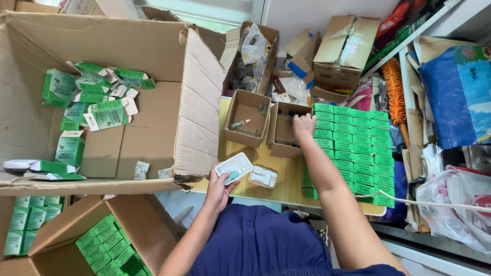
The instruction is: The person repeatedly picks small white blister packs and green boxes from a large cardboard box, places them into smaller green boxes, and stacks the filled boxes on a table. The person handles items one at a time and arranges them in neat rows.
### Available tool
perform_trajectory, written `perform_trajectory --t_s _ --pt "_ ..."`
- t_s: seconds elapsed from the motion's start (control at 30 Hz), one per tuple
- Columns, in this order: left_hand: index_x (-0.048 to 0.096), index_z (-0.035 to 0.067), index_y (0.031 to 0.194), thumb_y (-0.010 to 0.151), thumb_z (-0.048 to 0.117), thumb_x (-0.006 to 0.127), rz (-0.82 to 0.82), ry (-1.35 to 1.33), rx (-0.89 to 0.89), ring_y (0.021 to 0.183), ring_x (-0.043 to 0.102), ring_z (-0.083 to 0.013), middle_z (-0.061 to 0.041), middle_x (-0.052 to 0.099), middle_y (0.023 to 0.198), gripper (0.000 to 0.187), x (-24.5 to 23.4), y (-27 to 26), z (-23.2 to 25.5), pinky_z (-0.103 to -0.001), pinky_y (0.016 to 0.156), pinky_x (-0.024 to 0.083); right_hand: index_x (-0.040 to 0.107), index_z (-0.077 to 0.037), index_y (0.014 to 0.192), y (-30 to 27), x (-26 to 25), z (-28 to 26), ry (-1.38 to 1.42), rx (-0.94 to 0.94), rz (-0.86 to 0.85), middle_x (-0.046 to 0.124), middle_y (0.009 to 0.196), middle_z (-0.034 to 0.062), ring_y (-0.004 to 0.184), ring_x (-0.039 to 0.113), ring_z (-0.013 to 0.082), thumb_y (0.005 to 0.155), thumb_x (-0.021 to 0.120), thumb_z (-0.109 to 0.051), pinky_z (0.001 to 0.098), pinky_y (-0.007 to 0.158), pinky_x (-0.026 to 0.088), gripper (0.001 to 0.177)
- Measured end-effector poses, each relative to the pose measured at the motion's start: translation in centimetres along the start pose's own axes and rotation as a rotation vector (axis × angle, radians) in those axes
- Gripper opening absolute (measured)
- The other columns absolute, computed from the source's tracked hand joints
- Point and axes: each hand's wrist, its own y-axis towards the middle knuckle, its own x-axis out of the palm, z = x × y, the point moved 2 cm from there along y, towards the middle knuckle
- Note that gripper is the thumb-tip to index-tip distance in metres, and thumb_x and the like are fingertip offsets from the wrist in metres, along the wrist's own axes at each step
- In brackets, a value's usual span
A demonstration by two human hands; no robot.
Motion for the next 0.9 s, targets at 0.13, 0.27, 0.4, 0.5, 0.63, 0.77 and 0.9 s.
perform_trajectory --t_s 0.13,0.27,0.4,0.5,0.63,0.77,0.9 --pt "0.04 0.016 0.141 0.096 0.004 0.053 -0.02 0.003 0.012 0.102 0.067 -0.0201 -0.01 0.057 0.126 0.048 0.5 0.0 0.1 -0.034 0.076 0.064 0.073 -0.019 0.101 -0.3 -1.4 0.9 0.221 0.011 0.008 0.075 0.096 0.0047 0.102 0.067 0.025 0.079 0.078 -0.027 0.047 0.089 0.046 0.023" --pt "0.04 0.017 0.141 0.097 0.006 0.053 -0.072 0.042 0.024 0.107 0.067 -0.0211 -0.009 0.058 0.127 0.047 1.7 0.4 0.7 -0.035 0.079 0.063 0.073 -0.011 0.102 -0.6 -5.2 4.2 0.819 0.096 0.017 0.075 0.089 0.0055 0.084 0.07 0.0202 0.081 0.083 -0.022 0.0383 0.078 0.054 0.026" --pt "0.04 0.018 0.139 0.101 0.015 0.051 -0.153 0.055 0.068 0.113 0.065 -0.0214 -0.007 0.057 0.129 0.04 4.8 1.5 1.5 -0.037 0.084 0.063 0.074 -0.004 0.102 -2.1 -11.2 4.7 1.392 -0.059 -0.025 0.074 0.084 0.0013 0.075 0.065 0.0074 0.09 0.081 -0.019 0.0241 0.067 0.054 0.02" --pt "0.044 0.017 0.136 0.107 0.029 0.045 -0.206 0.027 0.113 0.114 0.064 -0.022 -0.008 0.058 0.129 0.032 7.7 1.9 1.9 -0.039 0.084 0.061 0.074 -0.003 0.102 -4.5 -16.0 1.8 1.373 -0.148 -0.104 0.072 0.081 -0.0017 0.073 0.062 0.0037 0.092 0.078 -0.019 0.0222 0.066 0.052 0.019" --pt "0.047 0.016 0.132 0.109 0.042 0.035 -0.241 -0.044 0.171 0.115 0.066 -0.0222 -0.008 0.06 0.13 0.037 10.1 1.4 2.9 -0.04 0.085 0.061 0.075 -0.003 0.097 -7.2 -21.4 -3.3 1.213 -0.217 -0.142 0.07 0.074 0.0106 0.066 0.061 0.0127 0.093 0.077 -0.023 0.0294 0.062 0.051 0.021" --pt "0.047 0.015 0.133 0.109 0.047 0.031 -0.272 -0.131 0.237 0.115 0.066 -0.022 -0.01 0.061 0.13 0.043 10.2 0.0 3.9 -0.04 0.087 0.061 0.07 -0.004 0.084 -8.3 -24.7 -6.5 0.977 -0.441 0.079 0.067 0.074 0.014 0.072 0.066 0.0289 0.094 0.072 -0.028 0.0424 0.067 0.051 0.026" --pt "0.046 0.014 0.135 0.109 0.047 0.033 -0.261 -0.12 0.31 0.117 0.065 -0.022 -0.009 0.06 0.129 0.043 9.0 -1.0 4.0 -0.04 0.09 0.062 0.062 -0.007 0.072 -9.5 -25.8 -9.3 0.838 -0.597 0.317 0.065 0.073 0.0107 0.076 0.065 0.0336 0.094 0.07 -0.03 0.0484 0.072 0.05 0.033"
